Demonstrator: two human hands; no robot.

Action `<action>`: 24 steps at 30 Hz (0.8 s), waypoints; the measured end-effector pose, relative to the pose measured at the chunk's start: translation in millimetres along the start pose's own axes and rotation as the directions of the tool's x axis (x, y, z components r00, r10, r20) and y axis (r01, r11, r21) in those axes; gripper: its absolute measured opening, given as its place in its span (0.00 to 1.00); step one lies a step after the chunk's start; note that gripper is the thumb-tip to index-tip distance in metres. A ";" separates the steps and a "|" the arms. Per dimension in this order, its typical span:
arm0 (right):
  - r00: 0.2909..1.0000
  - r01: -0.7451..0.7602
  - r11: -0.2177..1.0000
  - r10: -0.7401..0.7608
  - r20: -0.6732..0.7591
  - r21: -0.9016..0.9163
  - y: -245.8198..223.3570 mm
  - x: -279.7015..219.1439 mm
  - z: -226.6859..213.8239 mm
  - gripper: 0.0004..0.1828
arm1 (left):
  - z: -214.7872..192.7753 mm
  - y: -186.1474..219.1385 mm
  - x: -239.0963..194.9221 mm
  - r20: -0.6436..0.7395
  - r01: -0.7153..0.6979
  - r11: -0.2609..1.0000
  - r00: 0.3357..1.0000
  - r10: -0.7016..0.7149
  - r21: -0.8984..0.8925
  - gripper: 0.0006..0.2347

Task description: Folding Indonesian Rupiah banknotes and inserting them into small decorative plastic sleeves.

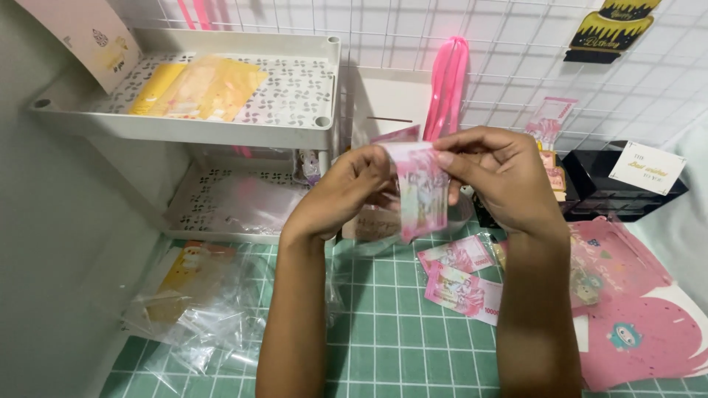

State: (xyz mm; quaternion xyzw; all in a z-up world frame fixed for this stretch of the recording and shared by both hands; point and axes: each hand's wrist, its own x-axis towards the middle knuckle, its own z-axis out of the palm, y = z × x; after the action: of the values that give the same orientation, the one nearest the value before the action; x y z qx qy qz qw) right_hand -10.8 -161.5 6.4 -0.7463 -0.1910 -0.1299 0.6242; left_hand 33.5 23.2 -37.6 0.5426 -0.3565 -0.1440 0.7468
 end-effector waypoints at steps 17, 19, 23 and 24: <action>0.994 -0.027 0.975 0.050 -0.099 0.219 16.0 8.1 2.6 0.17 | 25.2 33.6 -16.7 0.126 0.056 0.997 0.990 -0.061 0.046 0.12; 0.993 -0.071 0.978 0.088 -0.078 0.195 13.2 6.5 3.4 0.15 | 28.2 34.7 -16.4 0.097 0.057 0.998 0.994 -0.059 0.021 0.11; 0.987 -0.147 0.989 0.146 -0.072 -0.008 9.9 5.3 0.8 0.14 | 31.9 35.6 -14.8 0.010 0.021 1.000 1.000 -0.021 0.009 0.12; 0.985 -0.149 0.986 0.141 -0.101 -0.073 11.4 5.6 -1.0 0.13 | 31.4 33.8 -14.1 -0.027 0.015 1.000 1.000 -0.015 -0.002 0.12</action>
State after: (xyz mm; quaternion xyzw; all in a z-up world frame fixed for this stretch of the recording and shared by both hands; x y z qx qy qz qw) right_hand -0.6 -163.6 -1.1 -0.7756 -0.1007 -0.1269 0.6101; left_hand -3.9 21.9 -7.1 0.5466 -0.3424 -0.1423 0.7509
